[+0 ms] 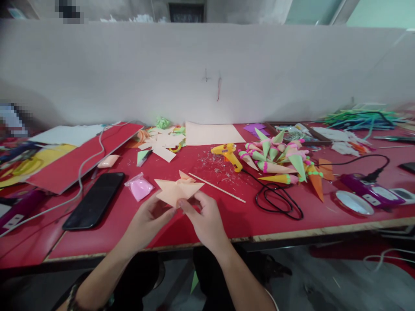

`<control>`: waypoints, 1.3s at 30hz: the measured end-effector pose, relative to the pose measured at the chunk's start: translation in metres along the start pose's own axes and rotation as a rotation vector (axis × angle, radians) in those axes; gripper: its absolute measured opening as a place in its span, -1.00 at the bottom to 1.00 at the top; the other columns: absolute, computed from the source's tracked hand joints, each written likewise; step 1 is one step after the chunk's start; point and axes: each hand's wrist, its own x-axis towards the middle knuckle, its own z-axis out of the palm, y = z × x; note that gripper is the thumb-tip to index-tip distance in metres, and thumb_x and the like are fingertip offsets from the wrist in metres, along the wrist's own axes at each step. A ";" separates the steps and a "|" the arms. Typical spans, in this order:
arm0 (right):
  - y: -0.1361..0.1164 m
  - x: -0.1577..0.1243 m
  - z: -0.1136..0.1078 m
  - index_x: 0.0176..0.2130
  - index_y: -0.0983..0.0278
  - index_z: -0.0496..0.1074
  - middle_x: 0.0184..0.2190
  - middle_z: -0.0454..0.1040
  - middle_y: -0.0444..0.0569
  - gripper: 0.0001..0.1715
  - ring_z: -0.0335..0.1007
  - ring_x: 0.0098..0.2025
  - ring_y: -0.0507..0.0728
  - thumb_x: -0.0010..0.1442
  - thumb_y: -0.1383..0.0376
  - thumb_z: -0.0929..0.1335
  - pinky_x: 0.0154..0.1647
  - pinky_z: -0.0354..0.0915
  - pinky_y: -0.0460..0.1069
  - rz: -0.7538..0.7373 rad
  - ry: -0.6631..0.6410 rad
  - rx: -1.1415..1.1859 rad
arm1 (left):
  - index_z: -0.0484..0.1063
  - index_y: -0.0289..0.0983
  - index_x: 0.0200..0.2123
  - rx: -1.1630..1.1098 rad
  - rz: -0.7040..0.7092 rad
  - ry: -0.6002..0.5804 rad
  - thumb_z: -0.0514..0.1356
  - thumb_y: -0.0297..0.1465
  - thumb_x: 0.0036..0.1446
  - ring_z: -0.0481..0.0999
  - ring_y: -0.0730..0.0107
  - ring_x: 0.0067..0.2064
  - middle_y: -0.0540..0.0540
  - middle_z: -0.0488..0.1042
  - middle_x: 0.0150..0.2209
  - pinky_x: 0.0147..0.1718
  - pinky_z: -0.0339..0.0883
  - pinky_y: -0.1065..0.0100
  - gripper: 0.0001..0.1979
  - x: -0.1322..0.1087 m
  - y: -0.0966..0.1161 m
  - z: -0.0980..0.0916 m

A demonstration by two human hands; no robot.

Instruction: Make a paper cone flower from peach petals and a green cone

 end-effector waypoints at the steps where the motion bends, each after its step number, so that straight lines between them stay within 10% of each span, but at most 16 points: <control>1: 0.000 0.000 0.000 -0.32 0.31 0.40 -0.41 0.48 -0.02 -0.78 0.41 -0.33 0.10 0.04 0.21 0.31 -0.34 0.33 -0.04 -0.003 0.003 0.007 | 0.37 -0.26 -0.25 -0.013 0.011 0.002 0.17 -0.40 -0.03 0.42 0.35 -0.20 -0.06 0.46 -0.31 -0.20 0.28 0.39 -0.79 0.000 -0.001 0.001; 22: 0.002 -0.002 0.005 -0.25 0.28 0.39 -0.24 0.47 -0.01 -0.78 0.40 -0.19 0.10 0.04 0.26 0.30 -0.14 0.31 0.00 -0.054 -0.034 0.088 | 0.47 -0.28 -0.37 0.138 0.079 0.302 0.22 -0.35 -0.10 0.44 0.27 -0.22 -0.08 0.51 -0.31 -0.26 0.28 0.38 -0.82 -0.002 0.000 0.008; 29: -0.001 -0.002 0.006 -0.32 0.28 0.40 -0.37 0.50 -0.05 -0.79 0.43 -0.27 0.09 0.04 0.21 0.30 -0.23 0.34 -0.02 -0.027 0.125 0.098 | 0.43 -0.30 -0.37 0.156 0.035 0.249 0.21 -0.35 -0.09 0.47 0.34 -0.32 -0.07 0.52 -0.36 -0.31 0.31 0.39 -0.82 -0.001 -0.001 0.011; 39: 0.000 -0.002 0.007 -0.29 0.29 0.40 -0.31 0.47 -0.03 -0.83 0.41 -0.24 0.08 0.07 0.30 0.29 -0.21 0.33 -0.03 -0.092 0.032 0.079 | 0.47 -0.33 -0.37 0.132 0.029 0.248 0.18 -0.32 -0.04 0.48 0.32 -0.30 -0.09 0.53 -0.34 -0.31 0.30 0.41 -0.80 0.002 -0.001 0.009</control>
